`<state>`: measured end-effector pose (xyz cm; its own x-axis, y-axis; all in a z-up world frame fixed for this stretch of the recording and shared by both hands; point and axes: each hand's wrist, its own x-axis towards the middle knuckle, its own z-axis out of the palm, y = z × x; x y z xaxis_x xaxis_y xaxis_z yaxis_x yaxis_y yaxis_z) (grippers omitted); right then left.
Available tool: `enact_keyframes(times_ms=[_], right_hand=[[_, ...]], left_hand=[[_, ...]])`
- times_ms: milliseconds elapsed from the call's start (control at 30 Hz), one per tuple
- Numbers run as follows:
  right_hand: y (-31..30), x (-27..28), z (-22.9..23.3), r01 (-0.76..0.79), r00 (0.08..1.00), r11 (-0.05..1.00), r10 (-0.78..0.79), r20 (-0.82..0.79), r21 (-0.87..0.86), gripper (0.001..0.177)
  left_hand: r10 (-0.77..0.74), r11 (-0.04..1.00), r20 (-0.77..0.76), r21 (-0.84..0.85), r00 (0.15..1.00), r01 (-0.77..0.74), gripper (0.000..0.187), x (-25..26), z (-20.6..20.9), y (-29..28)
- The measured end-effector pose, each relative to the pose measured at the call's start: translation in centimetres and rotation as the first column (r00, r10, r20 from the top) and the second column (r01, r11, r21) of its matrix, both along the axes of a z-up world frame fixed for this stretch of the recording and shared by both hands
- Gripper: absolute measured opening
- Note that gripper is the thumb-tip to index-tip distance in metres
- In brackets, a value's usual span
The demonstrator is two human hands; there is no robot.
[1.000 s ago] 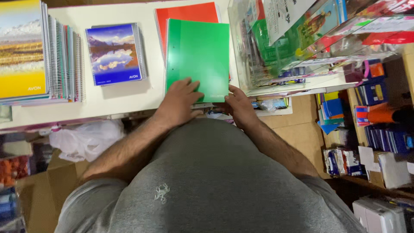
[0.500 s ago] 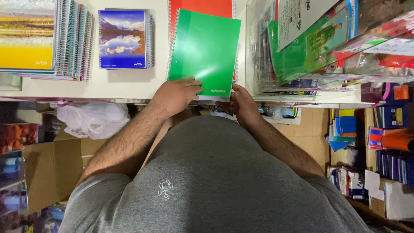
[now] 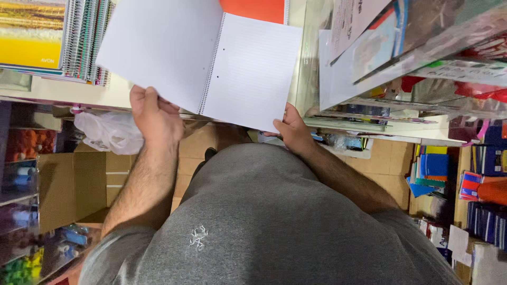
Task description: The person picks up various spiral-bound notebooks one at a time from a shelf, opens them to show the pages, and places them back onto the shelf.
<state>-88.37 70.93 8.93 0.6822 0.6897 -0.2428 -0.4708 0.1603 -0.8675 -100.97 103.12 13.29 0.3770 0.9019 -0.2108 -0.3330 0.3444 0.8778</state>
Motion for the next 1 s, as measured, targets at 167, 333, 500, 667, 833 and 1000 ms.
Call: enact_keyframes(times_ms=[167, 333, 500, 667, 833, 1000], right_hand=[[-0.5, 0.3, -1.2, -0.058, 0.998, 0.998, 0.057, 0.003, 0.017, 0.061], [-0.2, -0.1, 0.4, -0.043, 0.999, 0.999, 0.043, -0.003, 0.025, 0.062], [0.6, -0.6, 1.6, 0.002, 0.998, 0.998, 0.001, -0.058, 0.058, 0.059], [3.9, -3.1, 8.3, 0.195, 0.968, 0.974, -0.21, -0.135, -0.115, 0.063], [2.7, -3.4, 1.4, 0.267, 0.875, 0.899, -0.076, 0.478, -0.346, 0.054], [3.3, -10.3, 8.6, 0.361, 0.775, 0.849, -0.045, 0.63, -0.385, 0.055]], left_hand=[[0.098, 0.994, -0.04, 0.049, 0.994, -0.096, 0.016, -1.7, -0.6, -1.0], [-0.053, 0.877, -0.141, 0.466, 0.989, 0.114, 0.011, -3.5, -2.3, -1.8], [-0.457, 0.264, -0.386, 0.802, 0.802, 0.536, 0.041, -3.1, 4.9, -3.6], [-0.374, 0.557, -0.751, 0.287, 0.544, 0.779, 0.031, -2.9, 1.8, -1.6], [-0.672, 0.641, -0.449, 0.046, 0.589, 0.766, 0.052, -2.4, -1.0, 0.1], [-0.902, 0.414, -0.186, -0.113, 0.39, 0.903, 0.062, -4.4, -4.4, 2.9]])
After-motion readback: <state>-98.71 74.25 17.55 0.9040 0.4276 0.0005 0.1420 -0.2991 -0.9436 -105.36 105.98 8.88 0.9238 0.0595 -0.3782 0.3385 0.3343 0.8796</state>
